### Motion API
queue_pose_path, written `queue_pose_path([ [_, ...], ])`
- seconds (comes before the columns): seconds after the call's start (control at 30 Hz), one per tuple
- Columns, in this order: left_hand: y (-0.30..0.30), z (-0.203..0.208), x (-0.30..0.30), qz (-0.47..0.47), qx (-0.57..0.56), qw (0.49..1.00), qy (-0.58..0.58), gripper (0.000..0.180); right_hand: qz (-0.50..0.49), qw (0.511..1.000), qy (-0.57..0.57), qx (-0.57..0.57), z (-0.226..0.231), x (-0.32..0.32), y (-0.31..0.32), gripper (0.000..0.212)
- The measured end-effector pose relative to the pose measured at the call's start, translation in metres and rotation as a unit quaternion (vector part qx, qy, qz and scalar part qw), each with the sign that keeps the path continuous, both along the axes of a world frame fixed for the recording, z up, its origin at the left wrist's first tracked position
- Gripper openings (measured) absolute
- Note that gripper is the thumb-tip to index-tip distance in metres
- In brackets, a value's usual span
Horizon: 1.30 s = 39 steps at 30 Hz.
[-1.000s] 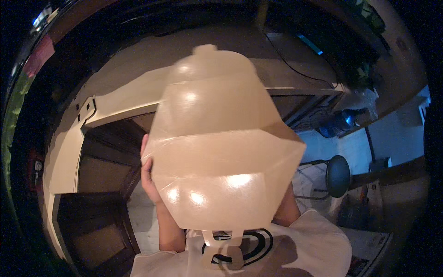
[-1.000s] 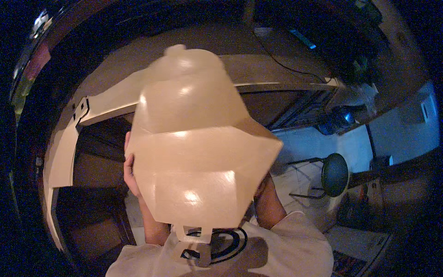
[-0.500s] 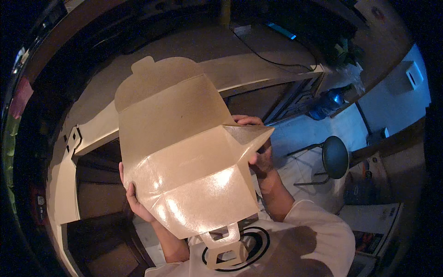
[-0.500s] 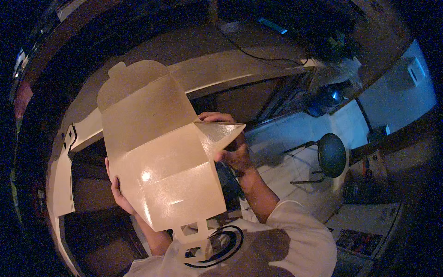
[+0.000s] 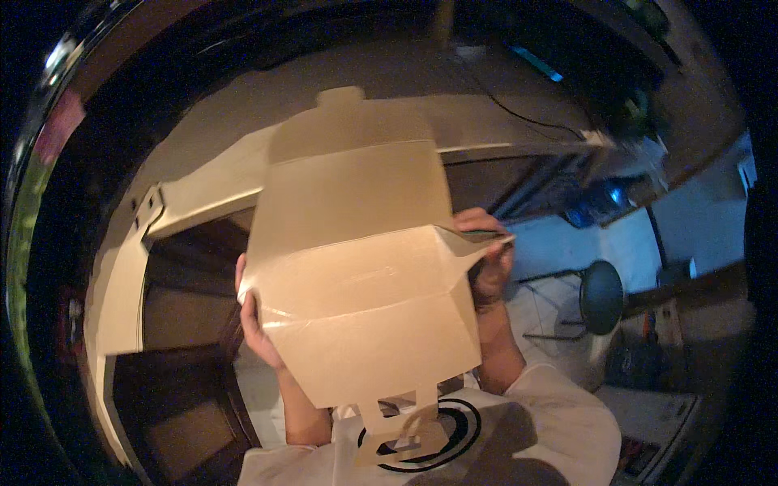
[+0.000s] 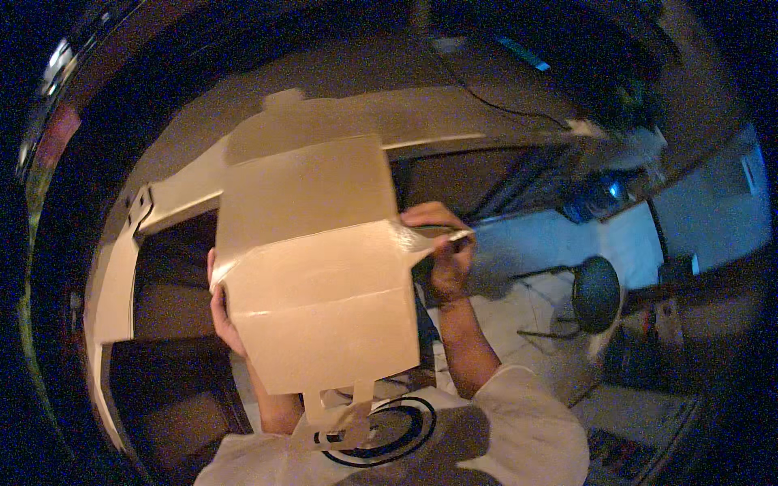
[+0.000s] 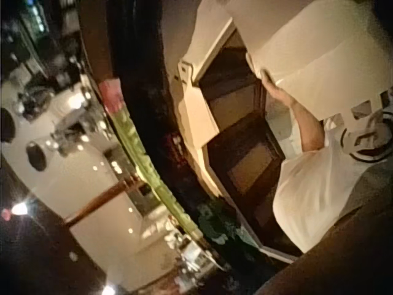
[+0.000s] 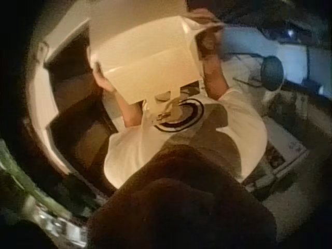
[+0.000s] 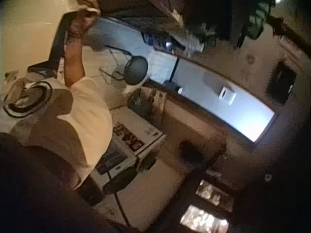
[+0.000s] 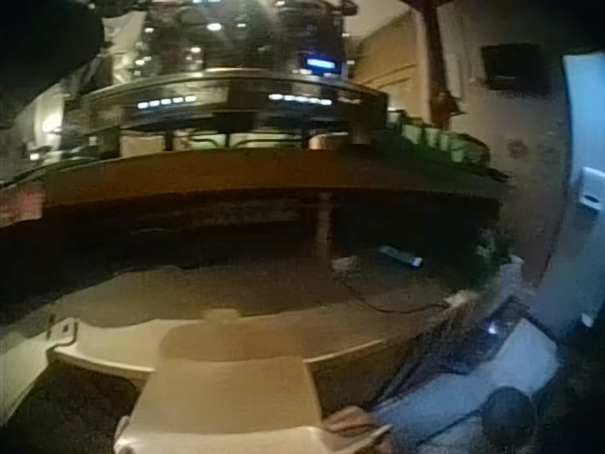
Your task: The person assembles a cardboard box by folding the precut sides and interlocking the tabs by hand on a counter.
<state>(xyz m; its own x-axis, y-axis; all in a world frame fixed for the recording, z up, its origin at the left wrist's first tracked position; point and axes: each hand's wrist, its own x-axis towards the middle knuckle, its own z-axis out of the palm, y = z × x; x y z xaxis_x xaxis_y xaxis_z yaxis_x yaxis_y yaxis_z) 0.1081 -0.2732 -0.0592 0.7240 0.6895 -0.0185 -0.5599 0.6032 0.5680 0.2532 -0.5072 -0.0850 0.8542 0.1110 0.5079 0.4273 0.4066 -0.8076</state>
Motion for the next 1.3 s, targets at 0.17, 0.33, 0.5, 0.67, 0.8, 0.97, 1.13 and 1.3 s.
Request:
queue_pose_path([
  [0.17,0.010,0.001,0.002,-0.008,0.040,0.999,-0.001,0.052,-0.049,0.998,-0.024,-0.013,-0.030,0.000,-0.017,0.059],
  [0.33,0.009,-0.002,0.004,-0.033,0.058,0.997,0.035,0.052,-0.042,0.999,0.027,-0.022,-0.038,0.006,-0.035,0.070],
  [0.5,0.017,-0.004,0.001,-0.032,0.056,0.998,0.018,0.053,0.002,0.981,0.189,0.043,-0.028,0.005,-0.034,0.065],
  [0.67,0.060,0.021,0.027,-0.045,0.295,0.950,0.093,0.049,0.042,0.962,0.215,-0.165,-0.016,0.000,-0.060,0.048],
  [0.8,0.116,0.058,0.105,-0.145,0.441,0.876,0.133,0.044,0.135,0.942,0.227,-0.205,-0.004,-0.005,-0.056,0.040],
  [0.97,0.153,0.121,0.169,-0.008,0.711,0.671,0.209,0.045,-0.005,0.972,0.231,-0.050,-0.003,-0.028,-0.008,0.047],
  [1.13,0.075,0.125,0.148,-0.145,0.900,0.348,0.218,0.058,-0.032,0.956,0.290,0.034,-0.031,-0.069,0.025,0.067],
  [1.3,0.090,0.068,0.141,-0.079,0.970,0.211,0.091,0.080,0.036,0.975,0.194,-0.103,-0.034,-0.097,0.030,0.081],
])
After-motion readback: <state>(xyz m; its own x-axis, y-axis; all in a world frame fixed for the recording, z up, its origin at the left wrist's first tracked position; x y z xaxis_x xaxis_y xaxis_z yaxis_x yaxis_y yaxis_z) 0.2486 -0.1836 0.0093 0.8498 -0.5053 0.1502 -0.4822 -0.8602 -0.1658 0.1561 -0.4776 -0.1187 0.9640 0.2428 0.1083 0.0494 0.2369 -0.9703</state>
